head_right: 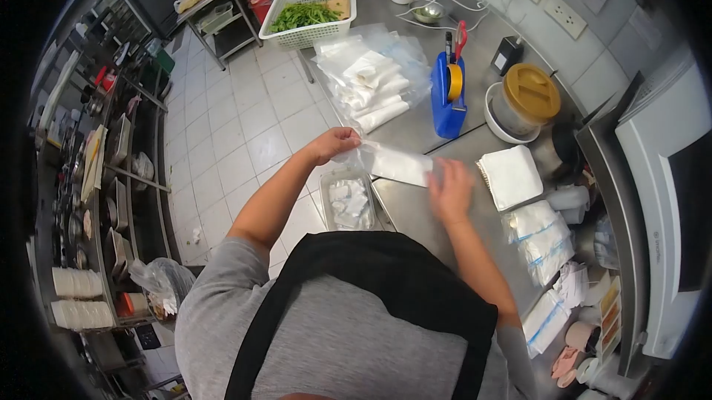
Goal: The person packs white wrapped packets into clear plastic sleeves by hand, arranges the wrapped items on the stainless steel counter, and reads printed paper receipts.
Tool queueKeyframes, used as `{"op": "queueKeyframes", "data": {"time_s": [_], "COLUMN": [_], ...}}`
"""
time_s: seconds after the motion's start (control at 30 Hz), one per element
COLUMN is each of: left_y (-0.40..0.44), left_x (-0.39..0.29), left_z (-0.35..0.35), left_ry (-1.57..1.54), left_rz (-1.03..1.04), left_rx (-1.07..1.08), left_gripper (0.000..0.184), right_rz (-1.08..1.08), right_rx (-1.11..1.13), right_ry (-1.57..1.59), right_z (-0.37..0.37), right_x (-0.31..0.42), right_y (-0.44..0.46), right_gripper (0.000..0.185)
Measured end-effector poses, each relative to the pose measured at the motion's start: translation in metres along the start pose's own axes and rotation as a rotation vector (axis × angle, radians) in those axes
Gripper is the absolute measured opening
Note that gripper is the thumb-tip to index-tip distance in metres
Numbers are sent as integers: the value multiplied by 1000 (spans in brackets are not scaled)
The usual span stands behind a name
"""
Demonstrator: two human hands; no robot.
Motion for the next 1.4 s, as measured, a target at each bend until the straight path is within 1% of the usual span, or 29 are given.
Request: {"op": "queueKeyframes", "data": {"time_s": [0.07,0.17,0.23,0.3,0.33,0.4,0.43,0.47,0.53,0.63,0.73,0.77,0.87,0.93,0.97,1.07,1.1,1.17,1.2,1.27,1.3,1.4], "left_y": [-6,-6,-8,-12,-7,-8,-8,-7,-29,-31,-32,-34,-31,-28,-26,-31,-36,-43,-47,-58,-64,-78], "left_x": [-1,6,12,18,28,35,35,35,-4,-5,-18,-24,-44,-45,-42,-33,-28,-15,-12,-12,-21,-42], "left_z": [7,7,4,-18,-33,-61,-73,-79,-56,-26,-29,-28,24,61,71,94,103,129,144,175,183,188], "left_ry": [-34,-24,2,150,193,225,216,111,19,71,649,712,582,633,687,581,509,365,295,65,152,513], "left_rz": [-36,-16,12,4,-35,-31,-35,-49,-176,-135,99,151,718,803,632,379,391,280,225,3,45,355], "left_rx": [-12,-32,-47,-147,-175,-424,-494,-472,-445,-277,-677,-707,-376,-127,-124,-168,-200,-233,-247,-105,-81,-190], "left_gripper": [11,11,14,20,22,18,19,17,14,19,25,28,26,23,19,16,13,16,18,24,29,27], "right_rz": [-114,-258,-291,-302,-294,-285,-286,-288,-293,-295,-332,-352,-493,-518,-532,-408,-298,-77,-37,46,50,-38], "right_rx": [216,341,360,377,383,387,381,371,369,381,408,422,478,480,477,263,195,58,60,56,76,109], "right_ry": [175,65,21,-8,-10,-10,-10,-9,-26,-5,6,8,1,21,31,23,53,111,104,90,119,83], "right_z": [6,26,46,56,56,55,55,55,56,58,55,54,46,40,38,9,1,-15,-18,-23,-26,-30], "right_x": [38,59,48,35,36,37,38,38,38,37,33,32,24,19,16,10,3,-10,-15,-23,-20,-8], "right_y": [13,19,9,3,3,0,0,1,1,0,4,5,15,21,24,31,28,16,5,-19,-28,-52], "right_gripper": [59,59,55,52,50,49,49,49,49,50,52,52,55,56,56,53,51,45,43,39,34,33]}}
Point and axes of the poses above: each hand's wrist, its own y-axis towards the middle knuckle, its own z-axis out of the palm, x = y × z, the point moved 3 cm from there along y, towards the middle knuckle, and after that the axes turned 13 degrees about -x, right-handed, at the moved point
